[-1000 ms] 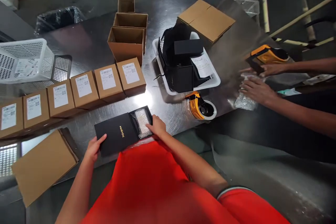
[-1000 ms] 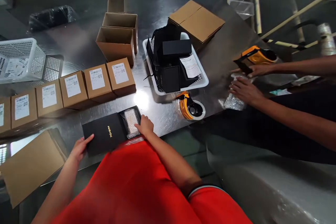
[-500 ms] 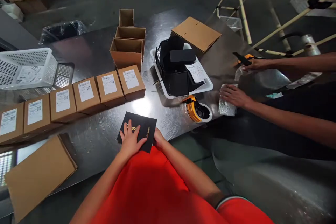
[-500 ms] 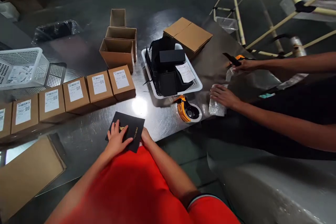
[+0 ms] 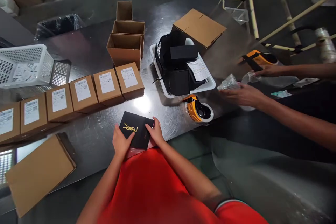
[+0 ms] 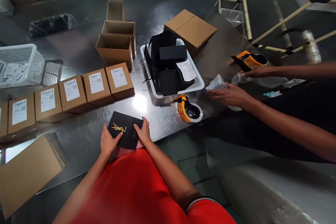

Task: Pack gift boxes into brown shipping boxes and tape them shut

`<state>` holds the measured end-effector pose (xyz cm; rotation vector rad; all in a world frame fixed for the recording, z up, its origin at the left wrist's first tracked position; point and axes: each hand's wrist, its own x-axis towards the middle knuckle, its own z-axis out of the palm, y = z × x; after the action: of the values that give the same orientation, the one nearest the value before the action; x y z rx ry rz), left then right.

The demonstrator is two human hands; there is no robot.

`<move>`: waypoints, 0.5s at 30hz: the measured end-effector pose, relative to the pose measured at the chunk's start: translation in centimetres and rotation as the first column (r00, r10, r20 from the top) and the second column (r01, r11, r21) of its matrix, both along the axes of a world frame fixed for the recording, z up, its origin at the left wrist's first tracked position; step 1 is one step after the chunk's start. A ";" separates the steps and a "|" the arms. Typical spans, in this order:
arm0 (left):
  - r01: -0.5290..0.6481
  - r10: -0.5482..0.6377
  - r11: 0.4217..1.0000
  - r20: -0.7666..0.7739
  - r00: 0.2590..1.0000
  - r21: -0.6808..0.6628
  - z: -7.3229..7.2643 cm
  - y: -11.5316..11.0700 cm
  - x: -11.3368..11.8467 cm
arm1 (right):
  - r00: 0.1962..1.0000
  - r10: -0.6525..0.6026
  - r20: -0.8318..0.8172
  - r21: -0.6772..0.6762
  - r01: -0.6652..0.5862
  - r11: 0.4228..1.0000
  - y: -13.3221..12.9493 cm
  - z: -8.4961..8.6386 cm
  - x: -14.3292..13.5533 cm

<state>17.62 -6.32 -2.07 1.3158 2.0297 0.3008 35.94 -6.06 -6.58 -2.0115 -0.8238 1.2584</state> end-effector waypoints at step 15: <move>-0.203 0.581 0.806 0.682 0.443 -0.555 -0.1 2.1 -2.9 | 0.891 0.333 -0.307 0.246 -0.264 0.933 2.1 0.6 -2.8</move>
<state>14.73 -4.18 -2.14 0.2397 1.3804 0.5715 33.19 -3.97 -5.98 -1.4839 -1.0655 1.5765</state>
